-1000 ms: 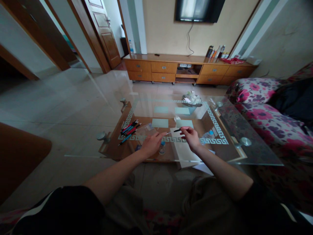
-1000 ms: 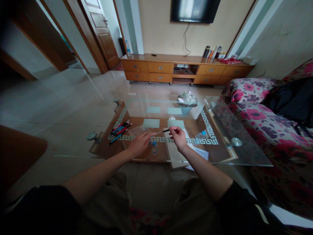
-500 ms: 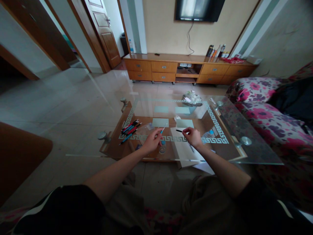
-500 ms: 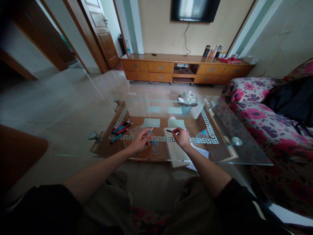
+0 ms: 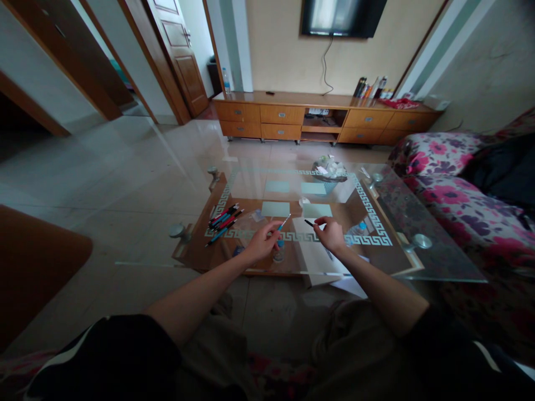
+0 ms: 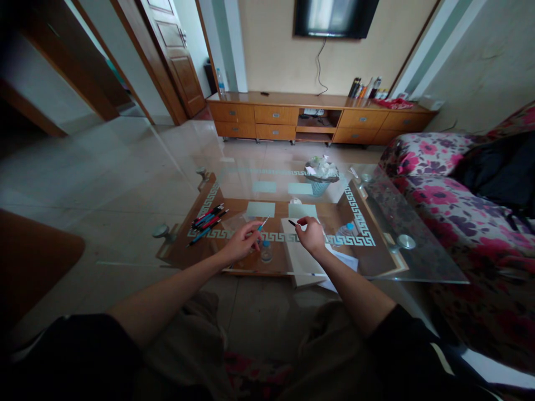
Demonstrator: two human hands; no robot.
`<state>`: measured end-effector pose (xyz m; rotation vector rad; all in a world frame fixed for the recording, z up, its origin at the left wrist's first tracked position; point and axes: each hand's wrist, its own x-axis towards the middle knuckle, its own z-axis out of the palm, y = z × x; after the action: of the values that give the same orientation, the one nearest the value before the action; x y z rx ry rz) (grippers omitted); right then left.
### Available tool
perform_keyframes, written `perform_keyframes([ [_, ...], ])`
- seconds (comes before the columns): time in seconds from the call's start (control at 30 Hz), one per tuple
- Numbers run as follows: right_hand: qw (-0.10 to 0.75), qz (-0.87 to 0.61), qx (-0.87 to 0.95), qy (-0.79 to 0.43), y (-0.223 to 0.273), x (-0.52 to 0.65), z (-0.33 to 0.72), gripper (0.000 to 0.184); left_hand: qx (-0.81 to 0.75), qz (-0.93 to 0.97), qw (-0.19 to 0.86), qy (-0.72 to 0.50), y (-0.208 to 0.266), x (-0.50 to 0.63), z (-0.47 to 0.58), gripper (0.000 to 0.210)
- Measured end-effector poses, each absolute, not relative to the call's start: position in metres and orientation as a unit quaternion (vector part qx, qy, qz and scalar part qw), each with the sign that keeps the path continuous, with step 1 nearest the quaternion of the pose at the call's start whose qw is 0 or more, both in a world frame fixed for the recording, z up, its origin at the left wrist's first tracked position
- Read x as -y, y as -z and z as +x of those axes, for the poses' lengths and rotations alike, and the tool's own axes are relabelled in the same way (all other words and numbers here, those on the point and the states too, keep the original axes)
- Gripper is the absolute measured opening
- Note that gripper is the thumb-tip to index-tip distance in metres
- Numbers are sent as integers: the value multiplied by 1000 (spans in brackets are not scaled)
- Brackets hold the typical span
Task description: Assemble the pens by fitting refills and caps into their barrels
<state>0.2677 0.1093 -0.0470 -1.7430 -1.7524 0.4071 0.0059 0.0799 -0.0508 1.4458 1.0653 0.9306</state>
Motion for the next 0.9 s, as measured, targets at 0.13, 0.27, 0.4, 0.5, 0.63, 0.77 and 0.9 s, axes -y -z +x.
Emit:
perform_keyframes([
  [0.13,392,-574,643,-322,39,-104,248,27,-425,646,512,-374,52,-79,8,37],
  [0.27,416,-475,601,-490,32,-94,229,32,-416,691,488,-334,49,-75,9,39],
  [0.4,423,-475,547,-545,27,-90,224,34,-416,710,471,-319,41,-73,10,40],
  [0.5,430,-482,525,-555,27,-91,228,34,-415,715,465,-318,37,-72,12,40],
  [0.63,426,-487,502,-574,25,-92,233,30,-420,710,472,-312,36,-71,13,42],
  [0.77,422,-494,487,-584,22,-89,232,26,-425,714,464,-307,34,-71,13,43],
  [0.9,422,-492,480,-591,21,-89,230,25,-419,721,451,-317,33,-71,13,42],
])
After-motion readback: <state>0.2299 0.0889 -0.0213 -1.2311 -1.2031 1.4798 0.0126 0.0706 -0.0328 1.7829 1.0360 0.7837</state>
